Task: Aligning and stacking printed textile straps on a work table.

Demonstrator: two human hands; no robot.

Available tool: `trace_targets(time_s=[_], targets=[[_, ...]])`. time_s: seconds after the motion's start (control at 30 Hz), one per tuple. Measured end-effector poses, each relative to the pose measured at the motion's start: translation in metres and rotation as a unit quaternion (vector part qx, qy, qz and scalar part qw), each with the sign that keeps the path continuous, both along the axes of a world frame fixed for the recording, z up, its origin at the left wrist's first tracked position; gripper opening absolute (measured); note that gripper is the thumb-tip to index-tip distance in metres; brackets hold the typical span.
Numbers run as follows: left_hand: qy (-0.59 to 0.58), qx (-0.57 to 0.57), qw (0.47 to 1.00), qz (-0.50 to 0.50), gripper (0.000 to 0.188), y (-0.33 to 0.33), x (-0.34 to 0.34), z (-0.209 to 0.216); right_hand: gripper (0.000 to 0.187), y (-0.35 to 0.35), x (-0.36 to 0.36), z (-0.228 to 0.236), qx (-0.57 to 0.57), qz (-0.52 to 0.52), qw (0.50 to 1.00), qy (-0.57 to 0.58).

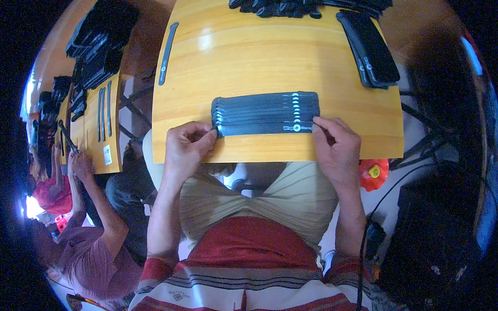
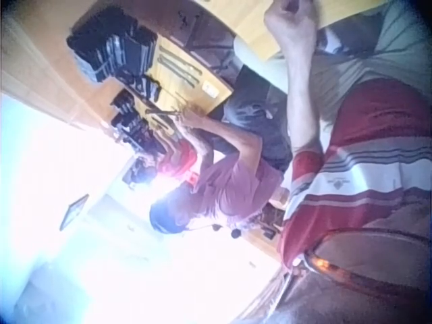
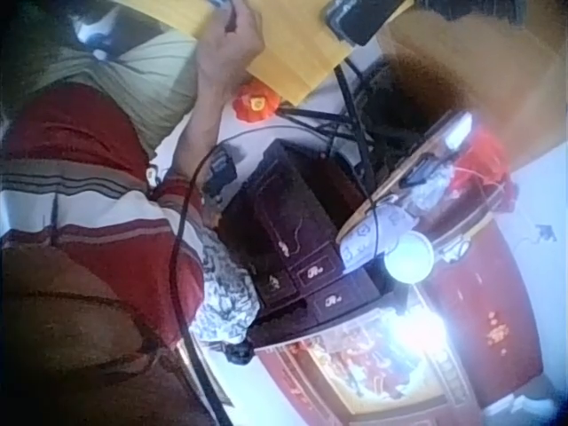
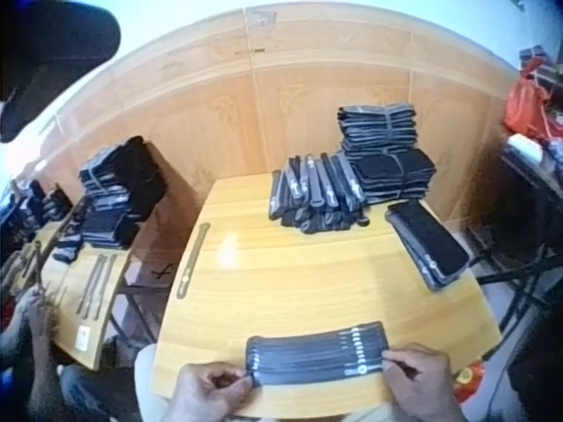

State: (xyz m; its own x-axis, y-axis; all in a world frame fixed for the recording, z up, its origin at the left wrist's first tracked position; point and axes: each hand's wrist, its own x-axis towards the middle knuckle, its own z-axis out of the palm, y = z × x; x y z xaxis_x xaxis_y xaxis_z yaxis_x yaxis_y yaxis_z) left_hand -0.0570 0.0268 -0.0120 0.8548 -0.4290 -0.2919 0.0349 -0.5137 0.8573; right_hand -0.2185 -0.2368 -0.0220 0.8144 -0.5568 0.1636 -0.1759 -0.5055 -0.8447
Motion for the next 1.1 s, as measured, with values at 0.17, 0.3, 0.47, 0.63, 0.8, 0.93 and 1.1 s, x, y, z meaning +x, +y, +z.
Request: trace_targets(time_s=[0.17, 0.3, 0.47, 0.63, 0.8, 0.93, 1.1], targets=[[0.001, -0.001, 1.000, 0.017, 0.013, -0.003, -0.001, 0.003, 0.015, -0.001, -0.001, 0.001, -0.012, -0.004, 1.000, 0.011], [0.019, -0.014, 0.999, 0.029, 0.012, 0.000, -0.001, 0.002, 0.016, 0.001, 0.002, 0.004, 0.019, -0.007, 0.999, 0.027], [0.029, -0.007, 0.999, 0.036, 0.012, -0.005, -0.002, 0.009, 0.016, -0.001, 0.004, 0.006, 0.010, 0.002, 1.000, 0.024], [0.030, -0.012, 0.999, 0.031, 0.012, -0.003, -0.001, 0.004, 0.015, -0.001, 0.003, 0.010, 0.014, -0.009, 0.999, 0.038], [0.027, -0.016, 0.999, 0.036, 0.013, -0.003, -0.002, 0.004, 0.016, -0.003, 0.006, 0.011, 0.003, 0.001, 0.999, 0.052], [0.004, -0.014, 0.999, 0.029, 0.013, -0.001, -0.002, 0.002, 0.017, -0.003, 0.006, 0.010, 0.010, 0.001, 0.998, 0.056], [0.023, -0.009, 0.999, 0.035, 0.013, -0.001, -0.001, 0.003, 0.016, -0.001, 0.007, 0.006, 0.023, -0.015, 0.998, 0.053]])
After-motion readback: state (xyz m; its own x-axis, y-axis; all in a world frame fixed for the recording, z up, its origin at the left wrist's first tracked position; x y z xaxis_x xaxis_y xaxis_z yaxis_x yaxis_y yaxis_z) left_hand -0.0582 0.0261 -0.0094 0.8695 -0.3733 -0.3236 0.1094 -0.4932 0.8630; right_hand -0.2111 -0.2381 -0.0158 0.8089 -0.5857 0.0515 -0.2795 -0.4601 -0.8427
